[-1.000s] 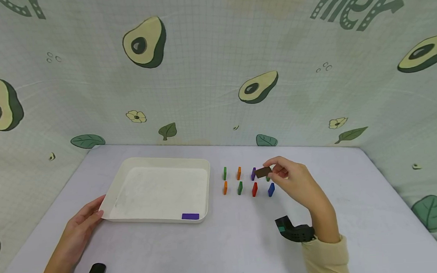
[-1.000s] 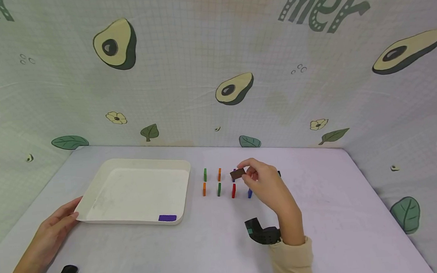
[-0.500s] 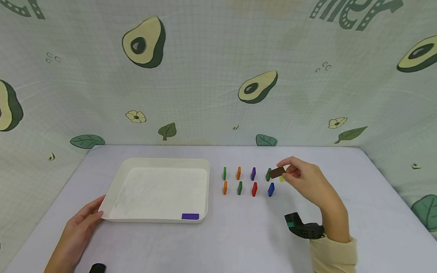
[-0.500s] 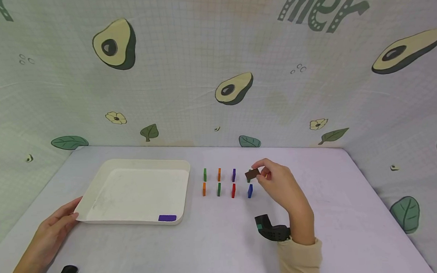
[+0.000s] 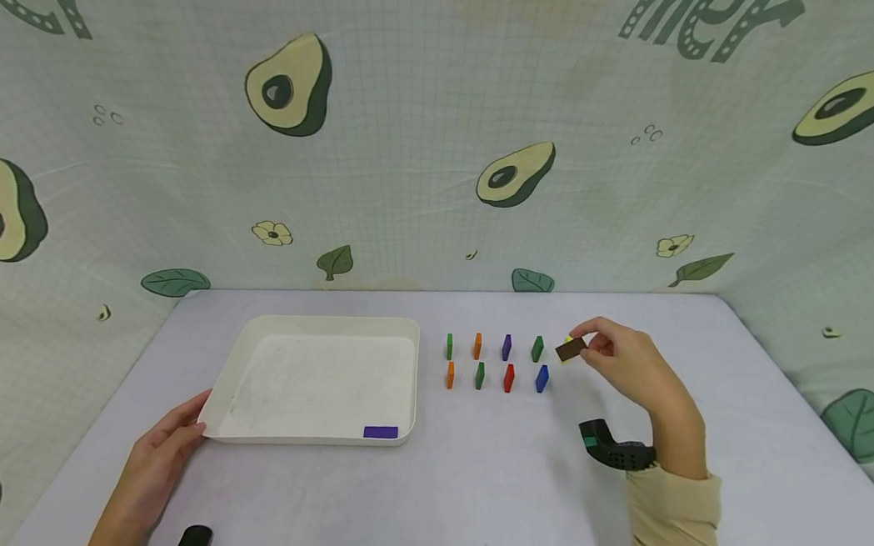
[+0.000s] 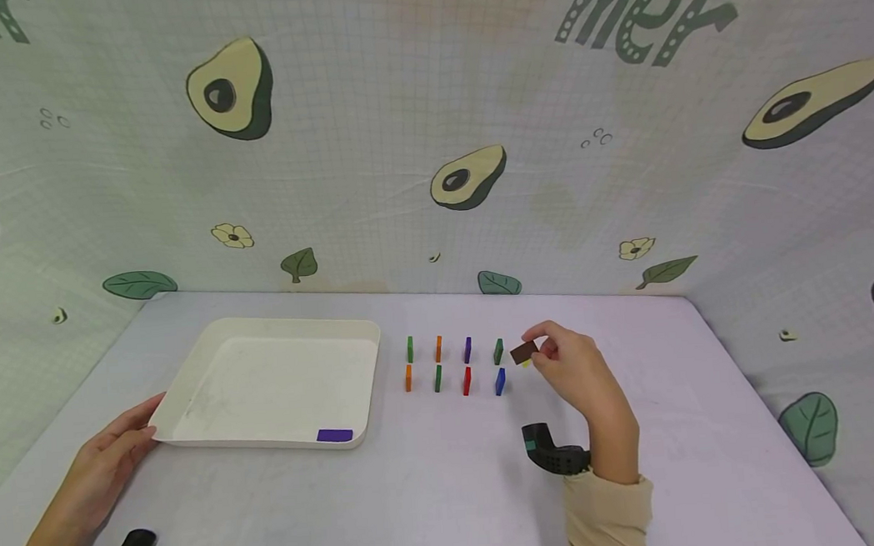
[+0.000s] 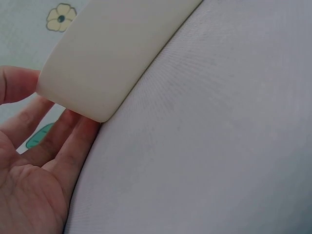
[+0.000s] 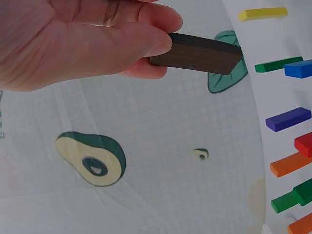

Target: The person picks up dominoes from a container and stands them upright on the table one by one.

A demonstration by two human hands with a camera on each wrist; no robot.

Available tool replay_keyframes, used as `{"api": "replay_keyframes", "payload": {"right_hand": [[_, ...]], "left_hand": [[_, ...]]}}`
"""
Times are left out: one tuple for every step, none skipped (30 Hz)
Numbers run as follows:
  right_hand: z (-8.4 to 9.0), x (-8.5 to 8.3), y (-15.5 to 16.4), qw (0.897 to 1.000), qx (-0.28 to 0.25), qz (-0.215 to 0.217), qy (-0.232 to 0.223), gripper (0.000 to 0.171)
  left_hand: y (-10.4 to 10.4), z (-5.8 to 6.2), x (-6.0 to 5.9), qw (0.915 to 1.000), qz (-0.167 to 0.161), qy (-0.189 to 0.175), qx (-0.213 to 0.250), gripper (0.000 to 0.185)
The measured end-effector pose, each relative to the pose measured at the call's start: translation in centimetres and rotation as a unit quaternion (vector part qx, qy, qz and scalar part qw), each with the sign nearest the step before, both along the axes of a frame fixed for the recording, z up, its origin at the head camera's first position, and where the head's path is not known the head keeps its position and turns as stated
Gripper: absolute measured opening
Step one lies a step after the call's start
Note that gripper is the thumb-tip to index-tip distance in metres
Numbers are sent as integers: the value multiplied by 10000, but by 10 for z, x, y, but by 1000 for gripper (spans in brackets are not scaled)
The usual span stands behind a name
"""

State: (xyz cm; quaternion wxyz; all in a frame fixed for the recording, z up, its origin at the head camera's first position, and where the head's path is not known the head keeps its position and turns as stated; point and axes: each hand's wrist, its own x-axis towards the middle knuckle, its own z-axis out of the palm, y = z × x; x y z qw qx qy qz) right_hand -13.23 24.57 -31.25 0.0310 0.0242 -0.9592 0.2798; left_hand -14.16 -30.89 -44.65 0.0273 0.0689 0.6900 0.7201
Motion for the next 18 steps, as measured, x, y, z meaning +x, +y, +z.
{"api": "replay_keyframes", "payload": {"right_hand": [[-1,0,1,10000,8,-6,-44,23],[-2,-1,2,10000,15,-11,-91,24],[-3,-1,3,9999,17,-15,-141,24],[-4,-1,4,9998,12,-15,-186,24],[-5,-2,5,9997,6,-18,-239,24],[-6,-2,6,9996,2,-24,-295,24],[-7,-3,6,9993,-9,-49,-375,24],[-8,-3,7,9989,-16,-78,-452,25],[-8,-3,7,9986,-22,-104,-527,25],[-9,-4,7,9981,-25,-129,-594,25],[-10,-4,7,9977,-18,-156,-662,25],[-11,-4,8,9973,-19,-180,-713,25],[-12,-5,8,9969,-12,-198,-761,25],[-13,-5,8,9966,-4,-205,-793,25],[-15,-6,9,9964,-8,-204,-823,25],[-16,-6,9,9961,-10,-206,-856,25],[-17,-7,10,9959,-8,-198,-885,25],[-18,-8,10,9956,-13,-192,-914,26]], "left_hand": [[0,0,0,10000,3,-3,6,47],[0,0,0,10000,7,-7,2,47],[0,1,0,10000,13,-7,-5,47],[0,1,0,10000,20,-12,-10,47],[0,0,0,10000,26,-14,-10,47],[0,0,0,10000,28,0,-13,47],[0,0,0,10000,29,7,-13,47],[0,0,0,10000,31,12,-22,46],[0,0,0,10000,24,24,-24,46],[0,0,0,10000,13,36,-19,46],[0,0,0,10000,1,50,-23,46],[0,0,0,10000,-12,64,-27,46],[0,0,0,10000,-21,69,-26,46],[0,0,0,10000,-30,84,-40,46],[0,0,0,9999,-44,104,-38,45],[0,0,0,9999,-56,122,-36,45],[0,0,0,9999,-65,142,-34,45],[0,0,1,9998,-77,167,-27,45]]}}
